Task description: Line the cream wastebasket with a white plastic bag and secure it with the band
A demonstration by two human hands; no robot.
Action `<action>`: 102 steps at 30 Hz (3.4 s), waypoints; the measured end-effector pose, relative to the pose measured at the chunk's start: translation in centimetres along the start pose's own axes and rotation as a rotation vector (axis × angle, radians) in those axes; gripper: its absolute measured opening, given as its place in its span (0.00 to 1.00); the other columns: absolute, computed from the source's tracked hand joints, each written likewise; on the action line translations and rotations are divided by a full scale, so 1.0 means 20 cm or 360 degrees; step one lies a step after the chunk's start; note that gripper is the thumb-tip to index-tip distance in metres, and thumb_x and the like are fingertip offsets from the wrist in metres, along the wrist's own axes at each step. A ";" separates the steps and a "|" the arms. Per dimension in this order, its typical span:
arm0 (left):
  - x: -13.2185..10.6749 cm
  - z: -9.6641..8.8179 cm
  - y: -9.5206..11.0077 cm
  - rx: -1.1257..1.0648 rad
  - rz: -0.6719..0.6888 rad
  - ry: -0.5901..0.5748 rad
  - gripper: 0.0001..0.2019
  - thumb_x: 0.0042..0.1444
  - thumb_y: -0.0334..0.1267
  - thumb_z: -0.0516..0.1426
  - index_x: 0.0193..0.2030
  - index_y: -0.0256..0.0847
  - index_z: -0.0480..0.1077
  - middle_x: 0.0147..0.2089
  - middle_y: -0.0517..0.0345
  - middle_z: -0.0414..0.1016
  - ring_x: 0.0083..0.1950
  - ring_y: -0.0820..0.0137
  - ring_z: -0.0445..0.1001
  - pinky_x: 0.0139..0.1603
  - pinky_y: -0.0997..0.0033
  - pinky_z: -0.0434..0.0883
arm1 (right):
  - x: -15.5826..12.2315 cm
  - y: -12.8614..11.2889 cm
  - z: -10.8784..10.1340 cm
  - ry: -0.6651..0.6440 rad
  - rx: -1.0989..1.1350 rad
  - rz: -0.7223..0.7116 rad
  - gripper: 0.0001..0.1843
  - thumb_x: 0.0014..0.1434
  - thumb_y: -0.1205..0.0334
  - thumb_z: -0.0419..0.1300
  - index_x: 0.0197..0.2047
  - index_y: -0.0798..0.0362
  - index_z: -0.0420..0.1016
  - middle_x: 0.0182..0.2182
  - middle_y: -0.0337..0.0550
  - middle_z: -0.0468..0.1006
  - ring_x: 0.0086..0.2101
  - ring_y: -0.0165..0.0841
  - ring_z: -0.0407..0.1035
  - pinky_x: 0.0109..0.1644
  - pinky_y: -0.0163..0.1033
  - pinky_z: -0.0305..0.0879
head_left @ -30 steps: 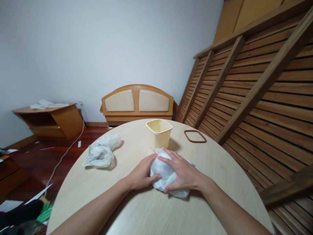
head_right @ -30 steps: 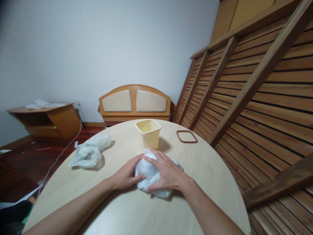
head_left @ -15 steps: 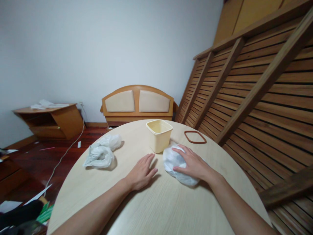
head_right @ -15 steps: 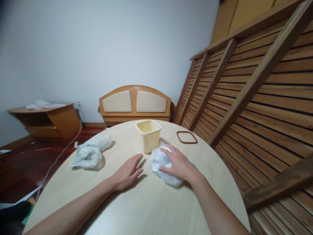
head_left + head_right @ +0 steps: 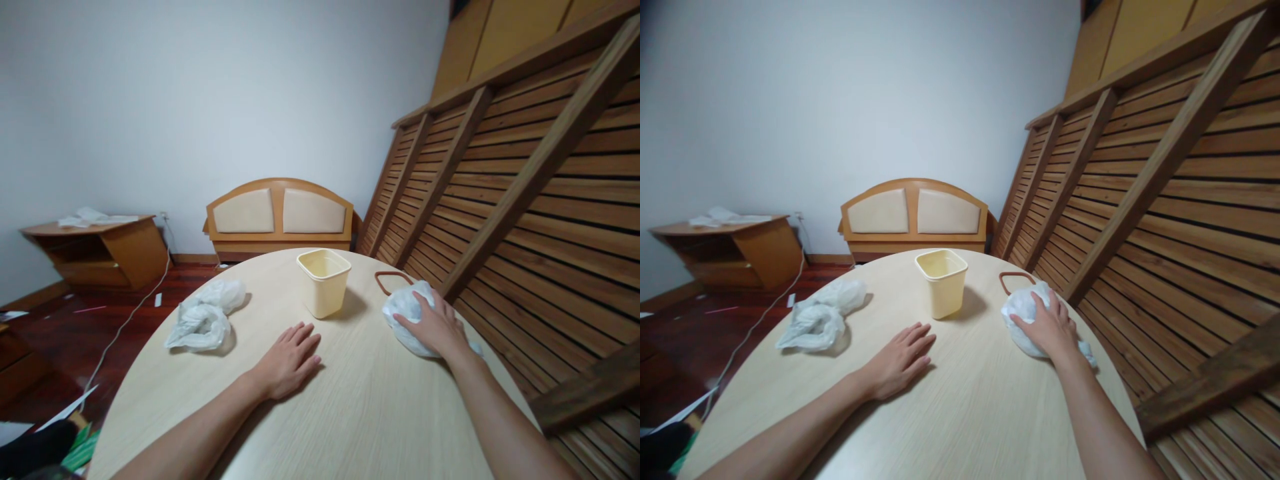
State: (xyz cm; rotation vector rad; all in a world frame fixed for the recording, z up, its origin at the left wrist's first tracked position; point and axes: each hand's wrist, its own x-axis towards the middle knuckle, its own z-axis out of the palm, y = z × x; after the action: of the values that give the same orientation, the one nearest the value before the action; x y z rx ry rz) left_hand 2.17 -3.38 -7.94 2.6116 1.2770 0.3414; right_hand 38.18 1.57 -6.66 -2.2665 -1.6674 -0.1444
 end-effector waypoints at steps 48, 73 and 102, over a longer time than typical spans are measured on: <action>-0.08 -0.38 -0.26 0.0317 -0.1165 0.0423 0.28 0.69 0.50 0.37 0.65 0.40 0.66 0.61 0.42 0.73 0.54 0.50 0.78 0.53 0.50 0.72 | -0.17 -0.34 0.17 -0.0521 0.0430 -0.0947 0.33 0.67 0.45 0.50 0.66 0.57 0.66 0.69 0.58 0.59 0.68 0.47 0.51 0.71 0.57 0.44; -0.08 -0.37 -0.02 -0.0022 0.0390 0.0127 0.16 0.64 0.46 0.54 0.53 0.45 0.75 0.48 0.52 0.79 0.49 0.62 0.74 0.52 0.63 0.72 | -0.43 -0.57 -0.16 -0.0555 0.0847 -0.1434 0.07 0.62 0.60 0.59 0.35 0.51 0.77 0.31 0.40 0.81 0.33 0.34 0.73 0.41 0.38 0.63; -0.02 -0.34 -0.12 -0.1152 -0.0477 0.1318 0.18 0.57 0.52 0.58 0.34 0.36 0.73 0.27 0.60 0.72 0.27 0.74 0.68 0.26 0.77 0.66 | -0.18 -0.45 -0.02 -0.0059 0.1730 -0.0529 0.15 0.58 0.50 0.59 0.40 0.53 0.73 0.34 0.45 0.78 0.32 0.36 0.74 0.37 0.40 0.70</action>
State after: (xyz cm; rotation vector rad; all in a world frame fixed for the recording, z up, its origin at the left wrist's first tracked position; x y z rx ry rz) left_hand -1.95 -1.69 -2.18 1.6506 1.3499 1.5837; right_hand 28.56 0.55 -5.56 -1.1831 -1.5442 0.5894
